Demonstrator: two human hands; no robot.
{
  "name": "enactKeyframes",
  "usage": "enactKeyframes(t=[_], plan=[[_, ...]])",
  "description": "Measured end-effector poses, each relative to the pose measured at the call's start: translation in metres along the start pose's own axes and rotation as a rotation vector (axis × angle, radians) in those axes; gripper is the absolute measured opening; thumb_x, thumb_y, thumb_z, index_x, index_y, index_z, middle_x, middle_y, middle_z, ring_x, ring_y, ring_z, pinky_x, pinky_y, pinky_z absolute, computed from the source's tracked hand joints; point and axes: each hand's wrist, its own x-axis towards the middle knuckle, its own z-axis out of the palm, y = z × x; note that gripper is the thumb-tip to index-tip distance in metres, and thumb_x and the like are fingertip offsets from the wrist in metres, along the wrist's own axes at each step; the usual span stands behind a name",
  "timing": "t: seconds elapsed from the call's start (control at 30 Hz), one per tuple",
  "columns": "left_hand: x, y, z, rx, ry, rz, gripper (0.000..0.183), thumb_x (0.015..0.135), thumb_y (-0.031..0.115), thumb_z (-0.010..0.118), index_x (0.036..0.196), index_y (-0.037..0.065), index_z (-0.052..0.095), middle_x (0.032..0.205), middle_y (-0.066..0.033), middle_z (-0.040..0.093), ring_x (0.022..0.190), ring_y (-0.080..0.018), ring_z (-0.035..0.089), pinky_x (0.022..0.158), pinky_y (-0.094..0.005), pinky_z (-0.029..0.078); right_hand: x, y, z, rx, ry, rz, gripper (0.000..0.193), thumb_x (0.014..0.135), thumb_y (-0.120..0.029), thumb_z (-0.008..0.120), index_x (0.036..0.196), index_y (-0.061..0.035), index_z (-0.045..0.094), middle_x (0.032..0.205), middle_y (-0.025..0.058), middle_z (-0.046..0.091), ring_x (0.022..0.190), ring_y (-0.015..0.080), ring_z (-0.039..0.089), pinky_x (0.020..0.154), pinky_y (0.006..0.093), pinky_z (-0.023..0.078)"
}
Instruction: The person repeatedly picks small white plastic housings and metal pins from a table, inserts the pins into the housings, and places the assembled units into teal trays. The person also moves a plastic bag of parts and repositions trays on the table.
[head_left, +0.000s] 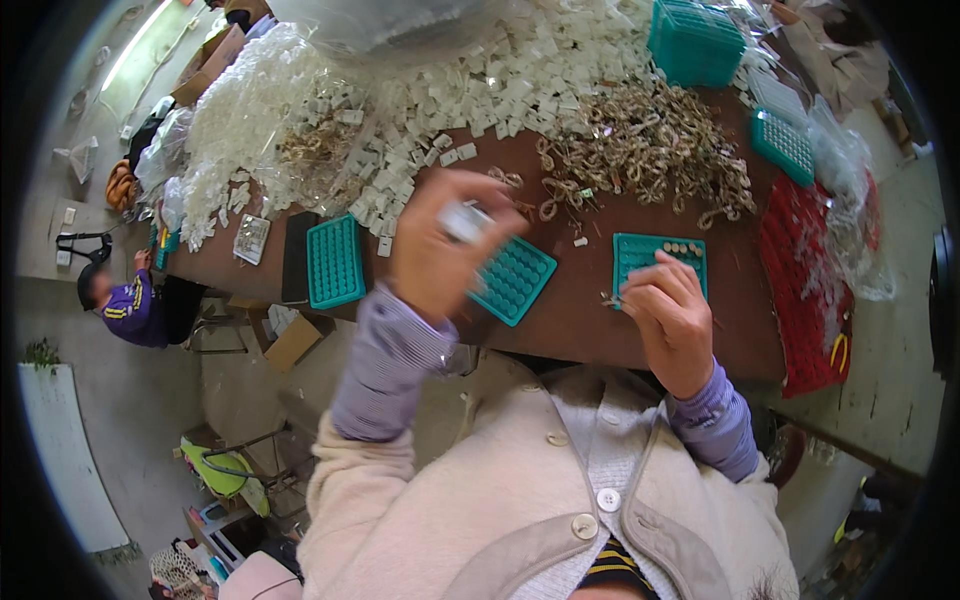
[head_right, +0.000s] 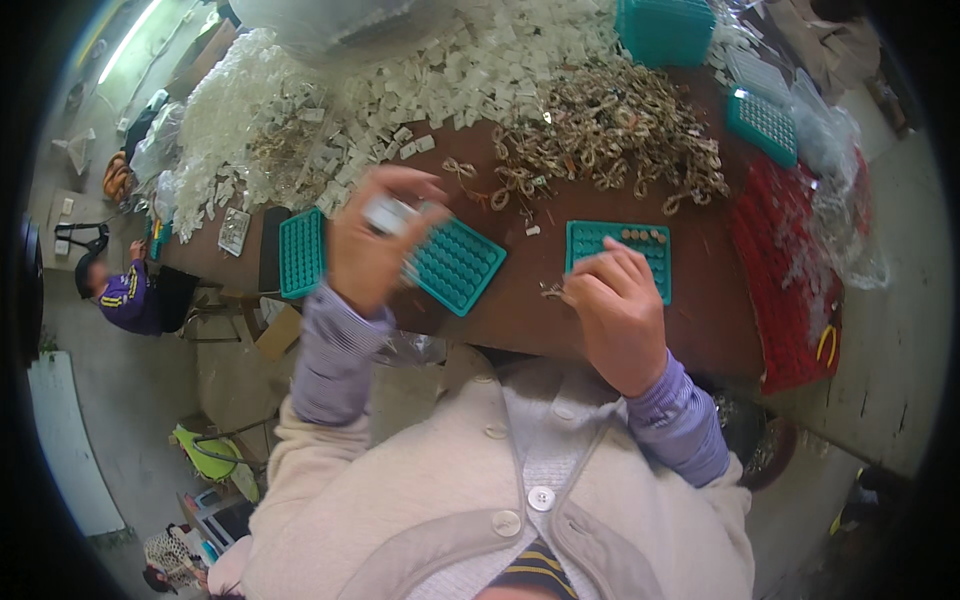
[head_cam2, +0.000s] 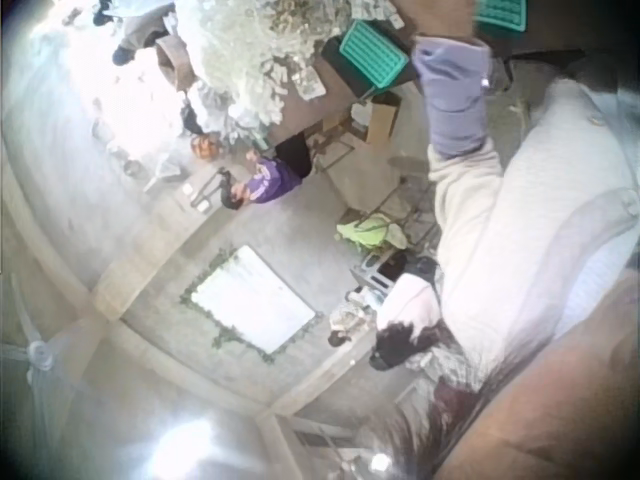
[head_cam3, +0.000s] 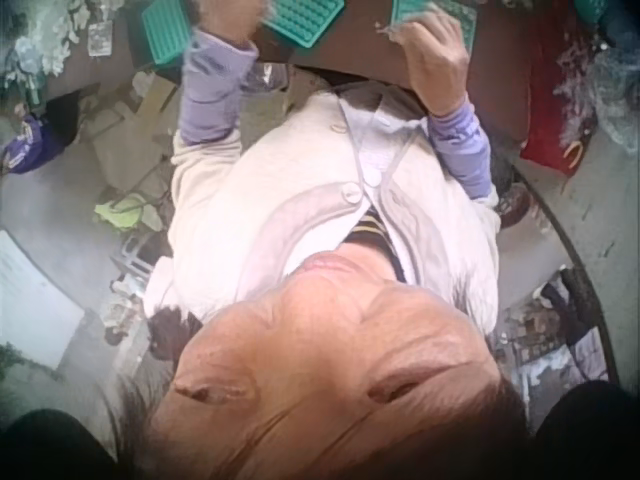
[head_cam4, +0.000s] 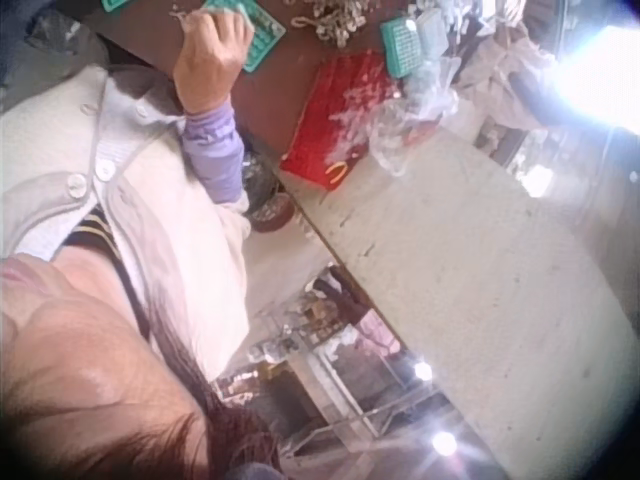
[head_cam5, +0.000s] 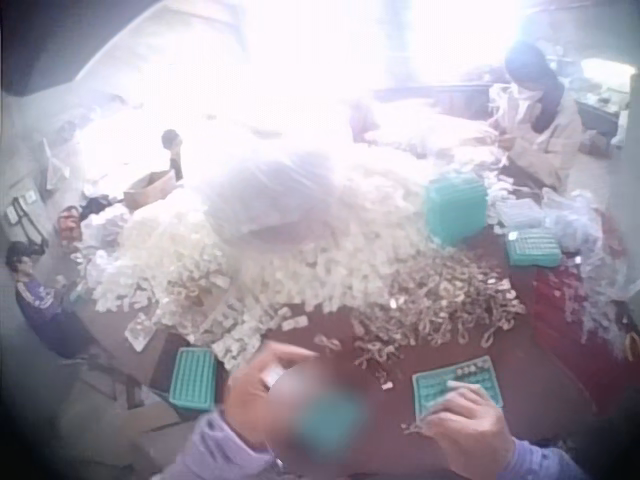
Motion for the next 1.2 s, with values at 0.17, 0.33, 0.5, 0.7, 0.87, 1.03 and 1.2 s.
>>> enactKeyframes(t=[0.17, 0.33, 0.5, 0.7, 0.87, 1.03, 1.2], plan=[[0.118, -0.038, -0.136, 0.549, 0.388, 0.085, 0.030, 0.091, 0.023, 0.087, 0.104, 0.007, 0.066, 0.108, -0.0064, 0.070, 0.085, -0.0129, 0.068, 0.069, -0.0278, 0.057, -0.015, 0.017, -0.013, 0.275, -0.024, 0.124, 0.009, 0.085, 0.006, 0.066, 0.091, -0.0001, 0.067, 0.080, 0.0120, 0.063, 0.079, 0.0319, 0.064, 0.101, 0.0480, 0.052], [0.151, -0.085, -0.165, 1.276, 0.078, 0.141, 0.038, 0.096, 0.033, 0.078, 0.118, 0.004, 0.067, 0.122, -0.0179, 0.067, 0.109, -0.0351, 0.067, 0.094, -0.0442, 0.054, -0.028, 0.025, -0.017, 0.421, -0.020, 0.261, 0.012, 0.087, 0.009, 0.065, 0.096, 0.0008, 0.065, 0.083, 0.0115, 0.063, 0.076, 0.0289, 0.063, 0.094, 0.0429, 0.052], [0.137, -0.073, -0.142, 1.302, 0.228, 0.372, 0.034, 0.096, 0.028, 0.075, 0.122, 0.007, 0.068, 0.124, -0.0175, 0.066, 0.118, -0.0384, 0.063, 0.101, -0.0451, 0.050, -0.030, 0.022, -0.022, 0.778, -0.027, 0.574, 0.013, 0.088, 0.010, 0.066, 0.097, 0.0012, 0.064, 0.092, 0.0117, 0.067, 0.086, 0.0260, 0.065, 0.095, 0.0411, 0.052], [0.109, -0.102, -0.037, 0.958, -0.189, 0.326, 0.027, 0.093, 0.021, 0.076, 0.117, 0.010, 0.071, 0.118, -0.0124, 0.067, 0.107, -0.0341, 0.066, 0.092, -0.0453, 0.054, -0.020, 0.019, -0.014, 0.636, -0.039, 0.305, 0.011, 0.089, 0.009, 0.065, 0.097, 0.0005, 0.065, 0.099, 0.0126, 0.071, 0.098, 0.0275, 0.067, 0.102, 0.0448, 0.051], [0.113, -0.113, -0.007, 1.026, -0.163, 0.334, 0.026, 0.092, 0.023, 0.076, 0.114, 0.009, 0.072, 0.117, -0.0125, 0.067, 0.104, -0.0341, 0.066, 0.090, -0.0457, 0.054, -0.018, 0.000, -0.023, 0.526, -0.009, 0.258, 0.012, 0.089, 0.009, 0.065, 0.096, -0.0004, 0.066, 0.113, 0.0159, 0.075, 0.099, 0.0286, 0.068, 0.102, 0.0444, 0.050], [0.044, -0.033, 0.015, 0.376, -0.426, 0.243, 0.024, 0.092, 0.018, 0.075, 0.112, 0.007, 0.071, 0.114, -0.0110, 0.064, 0.108, -0.0305, 0.064, 0.092, -0.0401, 0.054, 0.005, -0.012, -0.012, 0.377, 0.034, 0.059, 0.013, 0.088, 0.010, 0.067, 0.097, 0.0008, 0.065, 0.117, 0.0158, 0.075, 0.098, 0.0297, 0.069, 0.089, 0.0386, 0.052], [-0.035, 0.016, 0.050, -0.151, -0.488, 0.106, 0.031, 0.091, 0.009, 0.077, 0.120, 0.005, 0.067, 0.107, -0.0040, 0.061, 0.105, -0.0182, 0.062, 0.093, -0.0328, 0.051, 0.000, -0.020, 0.000, 0.521, -0.010, 0.064, 0.012, 0.092, 0.011, 0.066, 0.100, 0.0033, 0.063, 0.102, 0.0159, 0.070, 0.082, 0.0246, 0.066, 0.072, 0.0330, 0.052]])
